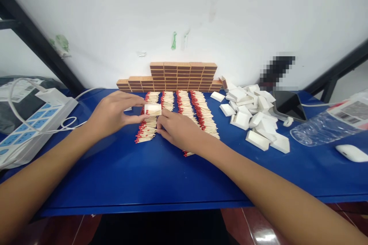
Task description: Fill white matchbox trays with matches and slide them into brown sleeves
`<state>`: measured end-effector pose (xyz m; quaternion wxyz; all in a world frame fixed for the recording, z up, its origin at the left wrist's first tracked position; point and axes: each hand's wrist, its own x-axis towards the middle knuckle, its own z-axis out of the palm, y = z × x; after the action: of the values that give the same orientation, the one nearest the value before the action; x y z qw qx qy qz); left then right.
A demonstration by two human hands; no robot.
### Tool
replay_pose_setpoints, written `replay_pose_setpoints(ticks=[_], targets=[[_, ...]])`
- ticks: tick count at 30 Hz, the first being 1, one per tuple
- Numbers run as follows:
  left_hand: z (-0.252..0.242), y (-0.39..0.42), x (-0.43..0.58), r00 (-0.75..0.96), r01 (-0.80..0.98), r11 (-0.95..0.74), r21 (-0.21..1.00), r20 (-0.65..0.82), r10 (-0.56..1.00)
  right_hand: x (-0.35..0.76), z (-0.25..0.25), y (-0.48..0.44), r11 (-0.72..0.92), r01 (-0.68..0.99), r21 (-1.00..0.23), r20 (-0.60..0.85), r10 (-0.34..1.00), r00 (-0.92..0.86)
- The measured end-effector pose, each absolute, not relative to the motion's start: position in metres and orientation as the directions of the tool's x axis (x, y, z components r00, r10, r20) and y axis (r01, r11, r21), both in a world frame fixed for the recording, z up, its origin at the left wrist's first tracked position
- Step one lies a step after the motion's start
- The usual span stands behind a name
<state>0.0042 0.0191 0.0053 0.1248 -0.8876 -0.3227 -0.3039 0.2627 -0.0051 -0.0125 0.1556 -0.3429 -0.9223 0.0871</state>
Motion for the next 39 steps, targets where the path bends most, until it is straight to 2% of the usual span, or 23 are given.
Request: replay_pose_setpoints(ticks=[6, 15, 21, 27, 31, 34, 39], targets=[[0.005, 0.02, 0.004, 0.593, 0.656, -0.755, -0.01, 0.625, 0.508, 0.265, -0.014, -0.004, 0.772, 0.549, -0.32, 0.283, 0.631, -0.723], [0.007, 0.019, 0.004, 0.618, 0.625, -0.778, -0.061, 0.648, 0.445, 0.259, -0.015, -0.009, 0.734, 0.567, -0.375, 0.195, 0.66, -0.725], [0.005, 0.021, 0.003, 0.612, 0.624, -0.78, -0.045, 0.649, 0.452, 0.263, -0.007, -0.009, 0.713, 0.587, -0.382, 0.15, 0.675, -0.722], [0.005, 0.018, 0.007, 0.622, 0.622, -0.783, -0.029, 0.625, 0.471, 0.275, 0.003, 0.001, 0.714, 0.542, -0.443, 0.312, 0.689, -0.654], [0.005, 0.011, 0.016, 0.66, 0.574, -0.817, -0.052, 0.621, 0.423, 0.277, 0.001, 0.005, 0.711, 0.547, -0.442, 0.397, 0.702, -0.591], [0.004, 0.007, 0.022, 0.67, 0.538, -0.84, -0.076, 0.643, 0.371, 0.276, -0.002, 0.006, 0.716, 0.567, -0.407, 0.432, 0.698, -0.571], [0.003, 0.006, 0.023, 0.666, 0.524, -0.848, -0.08, 0.659, 0.35, 0.279, -0.005, 0.007, 0.76, 0.587, -0.279, 0.492, 0.638, -0.592]])
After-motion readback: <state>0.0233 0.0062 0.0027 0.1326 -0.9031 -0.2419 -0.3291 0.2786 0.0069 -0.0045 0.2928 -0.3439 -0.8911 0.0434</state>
